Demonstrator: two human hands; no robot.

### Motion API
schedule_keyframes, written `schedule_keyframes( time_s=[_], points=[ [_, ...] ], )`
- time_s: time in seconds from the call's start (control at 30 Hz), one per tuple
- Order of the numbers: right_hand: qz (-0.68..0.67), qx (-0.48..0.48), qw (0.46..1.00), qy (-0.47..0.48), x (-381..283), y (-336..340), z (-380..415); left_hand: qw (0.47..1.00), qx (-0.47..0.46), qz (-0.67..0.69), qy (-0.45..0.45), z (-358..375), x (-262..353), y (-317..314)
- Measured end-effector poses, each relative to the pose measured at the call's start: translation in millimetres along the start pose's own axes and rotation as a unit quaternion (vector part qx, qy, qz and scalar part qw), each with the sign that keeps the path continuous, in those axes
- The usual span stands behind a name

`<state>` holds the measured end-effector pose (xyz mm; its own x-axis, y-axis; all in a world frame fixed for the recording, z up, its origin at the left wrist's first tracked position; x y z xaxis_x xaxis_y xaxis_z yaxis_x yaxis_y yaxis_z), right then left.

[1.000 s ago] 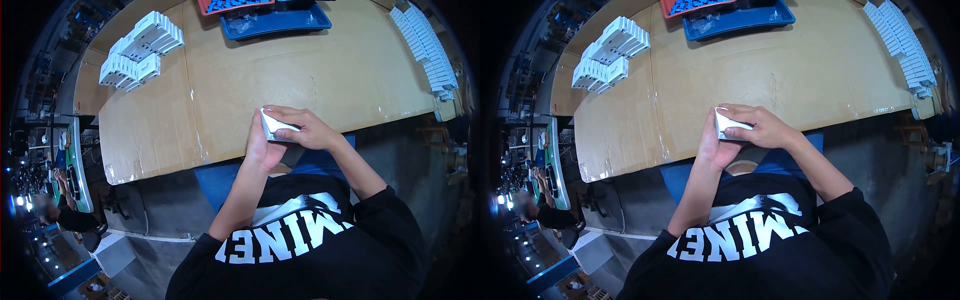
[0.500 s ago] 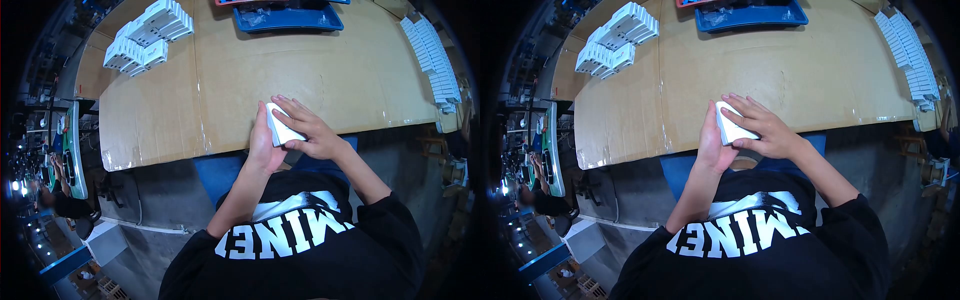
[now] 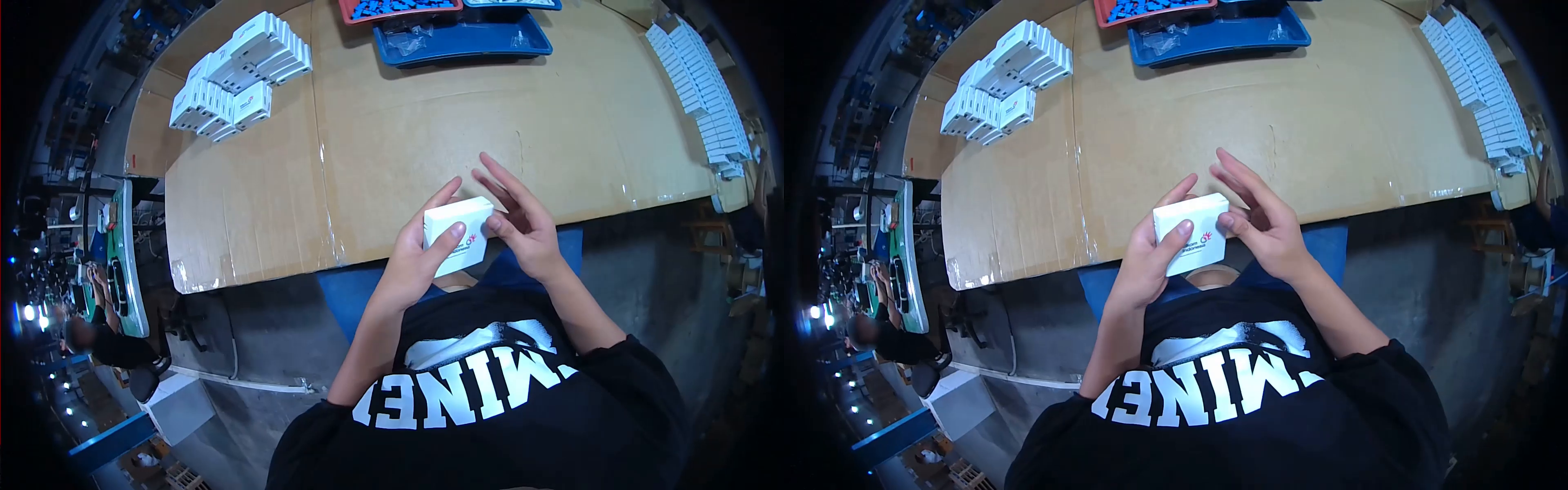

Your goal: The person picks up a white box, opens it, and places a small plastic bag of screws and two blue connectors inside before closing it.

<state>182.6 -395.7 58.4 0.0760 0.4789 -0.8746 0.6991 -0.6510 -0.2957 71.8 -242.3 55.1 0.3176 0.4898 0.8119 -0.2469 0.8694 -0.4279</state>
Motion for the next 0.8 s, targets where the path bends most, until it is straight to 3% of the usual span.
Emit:
schedule_keyframes(
  time_s=[0.07, 0.13, 0.3, 0.4, 0.5, 0.6, 0.7, 0.77, 0.8],
  points=[
    [-0.018, 0.052, 0.998, -0.042, 5.0, 7.6, 5.2, 1.000, 0.011, 0.015, -0.014, 5.4, -2.7, 0.2],
    [0.041, -0.082, 0.981, -0.169, 14.0, 30.6, 16.9, 0.999, 0.032, -0.022, -0.016, 7.8, -9.2, 9.2],
    [-0.004, -0.068, 0.987, -0.147, -6.8, 18.1, 13.1, 0.998, -0.002, -0.064, -0.010, 24.0, -4.2, 14.7],
    [0.000, -0.130, 0.981, -0.145, -24.3, 10.4, 7.1, 0.997, -0.002, -0.082, 0.012, 35.0, 6.5, 5.6],
    [-0.016, -0.121, 0.987, -0.104, -33.2, 4.4, 5.1, 0.995, 0.021, -0.091, -0.038, 39.3, 8.0, 1.4],
    [0.100, -0.172, 0.977, -0.078, -36.1, 4.5, 9.5, 0.994, 0.035, -0.097, -0.043, 41.2, 3.0, -1.4],
    [0.039, -0.111, 0.989, -0.094, -26.9, 1.3, 10.4, 0.997, 0.047, -0.058, -0.029, 37.4, -2.0, -4.0],
    [0.055, -0.091, 0.975, -0.195, -15.6, 3.7, 8.1, 0.995, 0.097, -0.001, 0.024, 28.8, -15.6, -0.4],
    [0.054, -0.092, 0.975, -0.195, -6.2, 0.5, 9.1, 0.995, 0.098, -0.001, 0.023, 23.4, -22.5, -2.6]
  ],
)
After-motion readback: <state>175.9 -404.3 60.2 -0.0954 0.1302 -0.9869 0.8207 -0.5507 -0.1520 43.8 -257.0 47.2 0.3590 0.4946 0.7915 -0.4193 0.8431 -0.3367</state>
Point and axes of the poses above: each hand's wrist, its own z-axis away from the middle knuckle, its own y-axis out of the back of the hand, x = y × z, the point moved 1 cm from there along -z, towards the middle knuckle, and after that the axes turned 15 degrees about y, right-handed, at the moved point
